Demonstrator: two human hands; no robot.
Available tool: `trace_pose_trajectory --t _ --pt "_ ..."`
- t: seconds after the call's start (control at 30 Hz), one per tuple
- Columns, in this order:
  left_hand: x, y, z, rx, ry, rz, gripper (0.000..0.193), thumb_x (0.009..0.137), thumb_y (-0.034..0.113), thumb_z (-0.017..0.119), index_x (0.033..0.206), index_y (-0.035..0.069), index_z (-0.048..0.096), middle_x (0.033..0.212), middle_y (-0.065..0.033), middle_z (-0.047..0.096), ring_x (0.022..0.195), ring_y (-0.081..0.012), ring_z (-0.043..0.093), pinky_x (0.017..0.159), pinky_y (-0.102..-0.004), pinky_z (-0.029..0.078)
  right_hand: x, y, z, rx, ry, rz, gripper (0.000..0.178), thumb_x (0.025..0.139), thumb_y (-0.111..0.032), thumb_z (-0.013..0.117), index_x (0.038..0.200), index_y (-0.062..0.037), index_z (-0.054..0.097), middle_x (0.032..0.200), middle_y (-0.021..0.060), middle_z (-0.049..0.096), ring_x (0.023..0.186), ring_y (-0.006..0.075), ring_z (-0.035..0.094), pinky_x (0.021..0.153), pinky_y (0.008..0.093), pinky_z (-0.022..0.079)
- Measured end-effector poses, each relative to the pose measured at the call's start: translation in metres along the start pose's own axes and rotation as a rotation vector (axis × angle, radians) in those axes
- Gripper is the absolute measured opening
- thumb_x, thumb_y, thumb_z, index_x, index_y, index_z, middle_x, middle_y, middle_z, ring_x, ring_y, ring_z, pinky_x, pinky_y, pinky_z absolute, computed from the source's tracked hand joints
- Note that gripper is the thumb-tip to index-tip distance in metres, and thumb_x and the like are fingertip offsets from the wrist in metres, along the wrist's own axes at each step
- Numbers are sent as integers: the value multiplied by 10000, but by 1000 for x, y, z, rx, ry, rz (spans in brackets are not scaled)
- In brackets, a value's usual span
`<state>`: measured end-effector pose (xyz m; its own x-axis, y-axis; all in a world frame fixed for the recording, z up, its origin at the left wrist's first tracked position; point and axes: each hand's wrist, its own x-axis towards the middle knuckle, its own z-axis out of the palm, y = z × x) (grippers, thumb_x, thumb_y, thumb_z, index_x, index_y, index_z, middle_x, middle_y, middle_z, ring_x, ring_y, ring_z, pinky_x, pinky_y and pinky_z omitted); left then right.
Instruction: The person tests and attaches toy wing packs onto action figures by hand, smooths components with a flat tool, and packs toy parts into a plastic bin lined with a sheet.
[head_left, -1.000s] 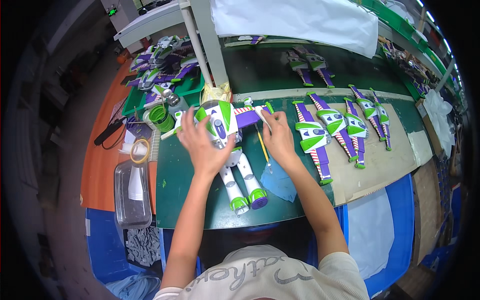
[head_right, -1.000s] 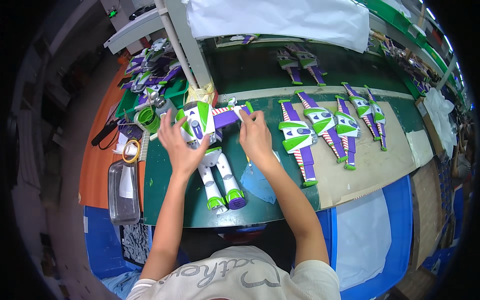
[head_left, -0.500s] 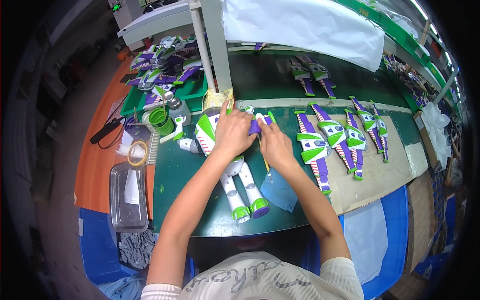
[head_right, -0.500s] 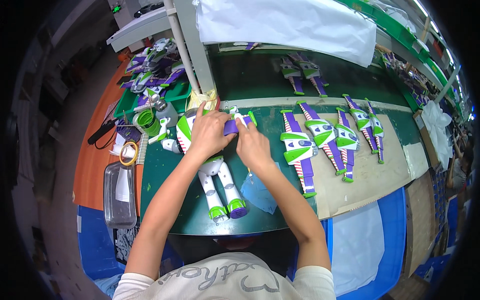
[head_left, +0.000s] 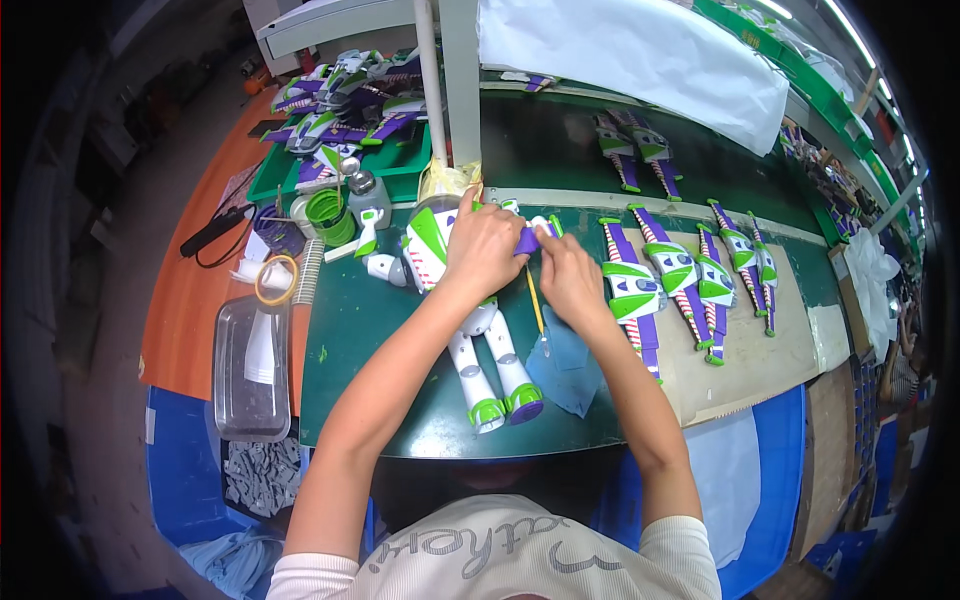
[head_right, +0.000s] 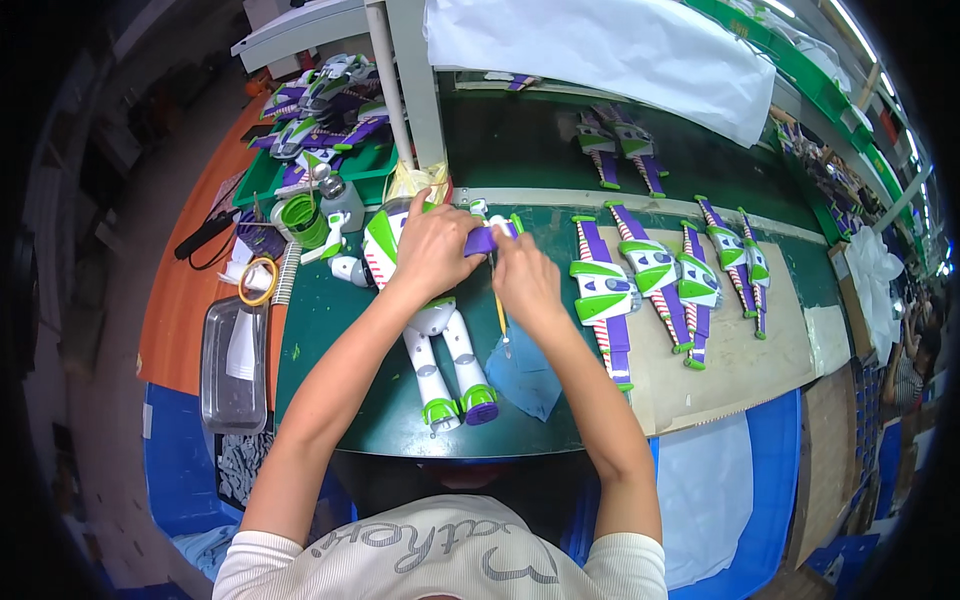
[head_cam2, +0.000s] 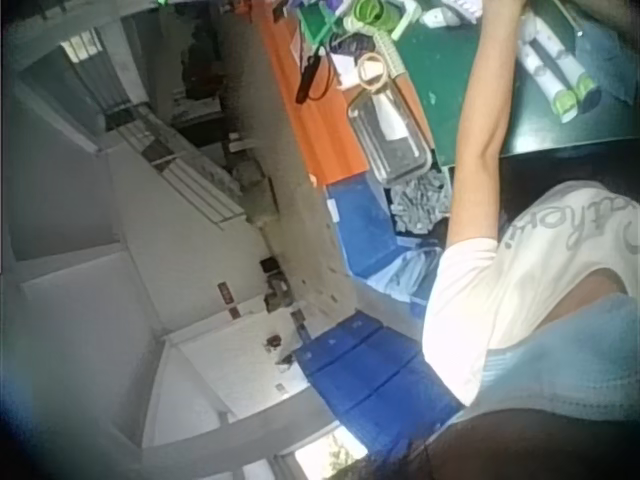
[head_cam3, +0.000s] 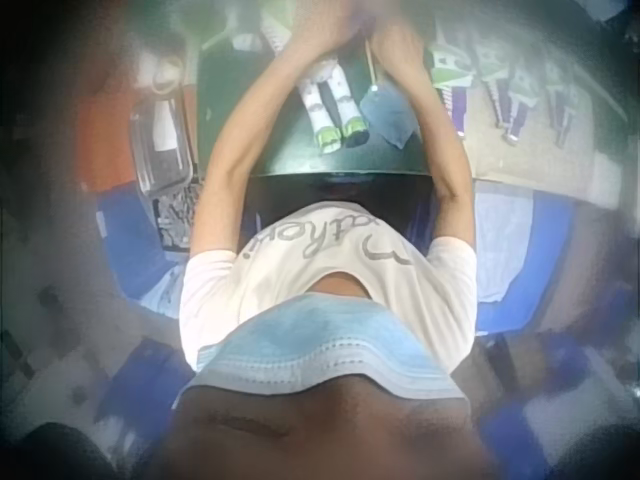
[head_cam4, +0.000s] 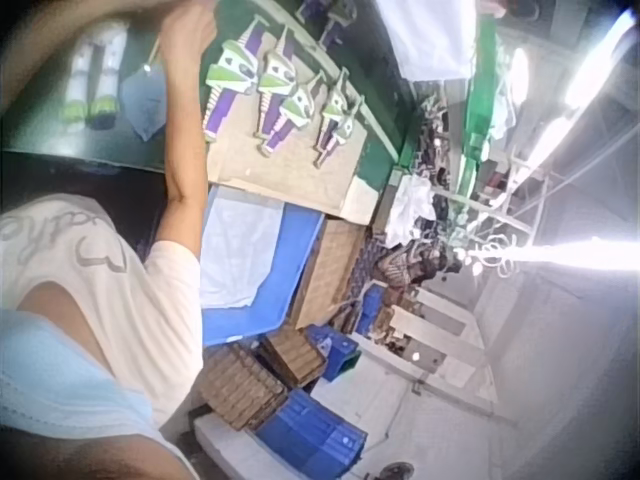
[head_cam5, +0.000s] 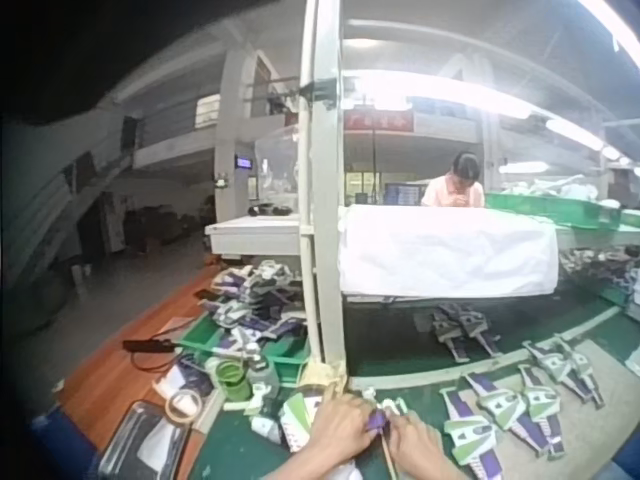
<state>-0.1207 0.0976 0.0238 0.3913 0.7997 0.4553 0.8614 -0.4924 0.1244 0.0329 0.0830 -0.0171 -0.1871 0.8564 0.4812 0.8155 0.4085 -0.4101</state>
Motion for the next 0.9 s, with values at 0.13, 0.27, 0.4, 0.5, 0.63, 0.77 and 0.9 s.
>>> trace_pose_trajectory --t 0.13,0.27,0.4,0.5,0.63,0.77,0.9 --pt "-3 0 1 -12 -3 2 335 608 230 755 908 98 685 892 -50 672 909 -202 602 1048 -459 264 -7 1 4 -21 -20 -69 343 804 -90 534 1142 -66 586 896 207 559 671 387 608 594 462 503" --pt "3 3 3 26 -20 21 341 611 237 757 915 102 684 895 -45 670 920 -198 599 1050 -463 261 7 9 1 -121 -8 53 343 813 -87 528 1150 -74 587 861 200 568 711 379 611 614 469 499" --pt "-4 -5 -4 45 -10 -2 333 618 256 758 906 106 686 909 -36 665 994 -201 571 1062 -501 227 -4 21 -5 -54 72 209 328 814 -122 551 1131 -54 603 907 206 585 830 369 606 699 445 488" --pt "-13 4 -22 101 64 61 395 627 286 760 962 102 662 1118 -70 591 1142 -251 483 1072 -537 177 5 39 -12 -443 397 -9 323 823 -150 557 1123 -40 605 998 224 592 970 360 562 839 413 443" --pt "-60 -24 -10 -44 409 -291 721 661 342 748 1238 34 446 1304 -185 412 1227 -337 378 1065 -510 177 76 51 24 504 175 -40 384 896 -293 507 1126 2 595 1130 187 587 1090 298 525 953 342 366" --pt "-75 -29 0 -499 362 -596 870 696 346 739 1320 -53 282 1316 -258 357 1235 -396 333 1040 -471 241 61 25 36 1052 -172 163 501 952 -390 388 1148 32 574 1195 131 576 1140 219 509 994 312 336" --pt "-68 -26 16 -457 478 -488 836 695 256 755 1313 -63 290 1306 -257 355 1225 -388 345 1028 -425 281 -18 -55 57 1023 317 53 341 940 -183 405 1219 5 460 1309 163 436 1263 275 370 1067 363 233"
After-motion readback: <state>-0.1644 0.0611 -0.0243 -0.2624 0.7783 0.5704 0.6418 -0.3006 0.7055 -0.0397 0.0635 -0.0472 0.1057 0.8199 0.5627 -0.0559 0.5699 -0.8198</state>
